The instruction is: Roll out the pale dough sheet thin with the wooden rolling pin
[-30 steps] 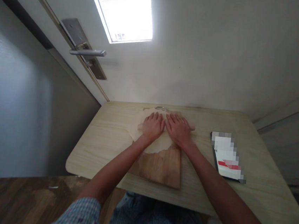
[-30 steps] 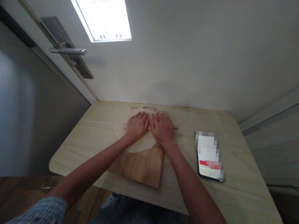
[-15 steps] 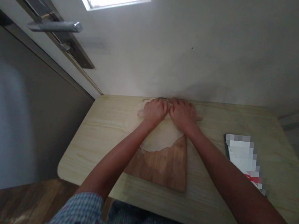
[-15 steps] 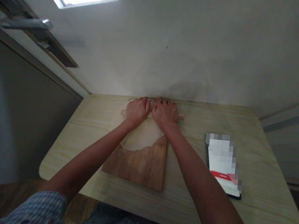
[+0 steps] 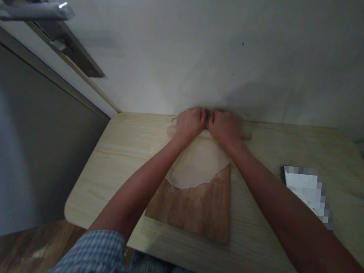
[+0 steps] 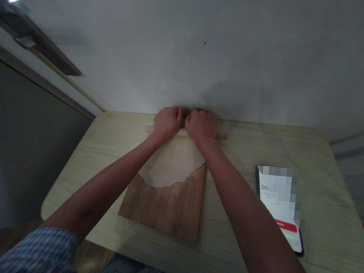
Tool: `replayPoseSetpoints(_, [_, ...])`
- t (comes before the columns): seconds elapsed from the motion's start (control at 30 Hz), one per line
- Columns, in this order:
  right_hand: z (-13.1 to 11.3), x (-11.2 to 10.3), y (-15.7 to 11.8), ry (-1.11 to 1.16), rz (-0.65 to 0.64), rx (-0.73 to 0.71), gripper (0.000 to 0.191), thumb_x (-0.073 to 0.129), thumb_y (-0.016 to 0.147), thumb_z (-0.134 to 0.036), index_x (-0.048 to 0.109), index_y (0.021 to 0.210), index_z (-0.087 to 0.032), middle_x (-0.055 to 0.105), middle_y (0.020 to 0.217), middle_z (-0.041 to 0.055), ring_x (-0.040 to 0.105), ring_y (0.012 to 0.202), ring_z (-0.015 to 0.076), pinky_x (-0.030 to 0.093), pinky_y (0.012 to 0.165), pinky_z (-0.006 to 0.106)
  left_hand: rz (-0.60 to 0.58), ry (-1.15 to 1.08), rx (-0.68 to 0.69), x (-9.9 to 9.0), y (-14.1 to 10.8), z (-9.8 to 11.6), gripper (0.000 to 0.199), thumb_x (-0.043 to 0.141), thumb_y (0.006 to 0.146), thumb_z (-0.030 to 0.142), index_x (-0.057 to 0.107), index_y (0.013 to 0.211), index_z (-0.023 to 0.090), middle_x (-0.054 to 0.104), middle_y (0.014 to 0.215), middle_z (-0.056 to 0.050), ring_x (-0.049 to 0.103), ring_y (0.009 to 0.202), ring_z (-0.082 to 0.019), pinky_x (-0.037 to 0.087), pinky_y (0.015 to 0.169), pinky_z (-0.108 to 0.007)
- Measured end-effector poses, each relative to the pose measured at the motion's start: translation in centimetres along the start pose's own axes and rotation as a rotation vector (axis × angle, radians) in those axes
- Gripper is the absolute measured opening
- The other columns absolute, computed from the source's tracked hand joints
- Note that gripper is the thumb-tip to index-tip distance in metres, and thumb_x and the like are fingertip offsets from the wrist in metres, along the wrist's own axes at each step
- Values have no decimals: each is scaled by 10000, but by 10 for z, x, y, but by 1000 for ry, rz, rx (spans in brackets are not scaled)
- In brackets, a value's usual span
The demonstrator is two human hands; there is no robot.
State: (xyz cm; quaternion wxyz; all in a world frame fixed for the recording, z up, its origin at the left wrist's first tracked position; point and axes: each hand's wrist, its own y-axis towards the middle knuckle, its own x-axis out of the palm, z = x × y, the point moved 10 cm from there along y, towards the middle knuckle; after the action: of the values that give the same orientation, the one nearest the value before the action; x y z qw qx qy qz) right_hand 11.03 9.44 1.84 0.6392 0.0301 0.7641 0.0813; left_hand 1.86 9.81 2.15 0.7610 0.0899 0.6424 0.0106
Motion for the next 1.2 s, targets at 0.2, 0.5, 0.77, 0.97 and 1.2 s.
replayPoseSetpoints(0.2, [0, 0, 12, 10, 0, -4, 491, 211, 855, -308, 644, 871, -78, 634, 815, 177, 592, 760, 242, 420, 665, 372, -27, 6, 25, 5, 8, 3, 557, 79, 901, 365, 592, 916, 146, 618, 895, -112, 570, 839, -198, 383, 713, -300])
replayPoseSetpoints(0.5, [-3, 5, 28, 7, -8, -34, 484, 244, 856, -330, 644, 902, -60, 624, 833, 193, 577, 807, 269, 410, 686, 400, -16, 18, -2, 8, 21, 2, 527, 120, 894, 351, 609, 898, 154, 616, 879, -103, 561, 834, -192, 378, 705, -291])
replayPoseSetpoints(0.77, [-5, 5, 23, 3, -21, -25, 466, 255, 852, -302, 646, 885, -52, 628, 842, 198, 584, 803, 258, 412, 680, 372, -1, 3, 23, 11, 19, 1, 502, 131, 888, 323, 601, 889, 147, 618, 874, -112, 565, 823, -206, 382, 706, -309])
replayPoseSetpoints(0.97, [-6, 3, -10, -6, -23, -15, 383, 280, 844, -256, 620, 930, -101, 633, 911, 158, 572, 817, 225, 401, 680, 326, 94, 40, 13, 1, -12, 5, 318, 276, 850, 266, 535, 973, 131, 589, 966, -108, 538, 885, -220, 388, 719, -305])
replayPoseSetpoints(1.2, [-19, -13, -57, -17, 97, -106, 403, 241, 861, -234, 584, 981, -59, 593, 1035, 159, 503, 971, 232, 328, 845, 357, 139, 73, 54, -4, -55, 11, 356, 240, 867, 276, 515, 1031, 121, 580, 1022, -121, 499, 981, -228, 319, 866, -384])
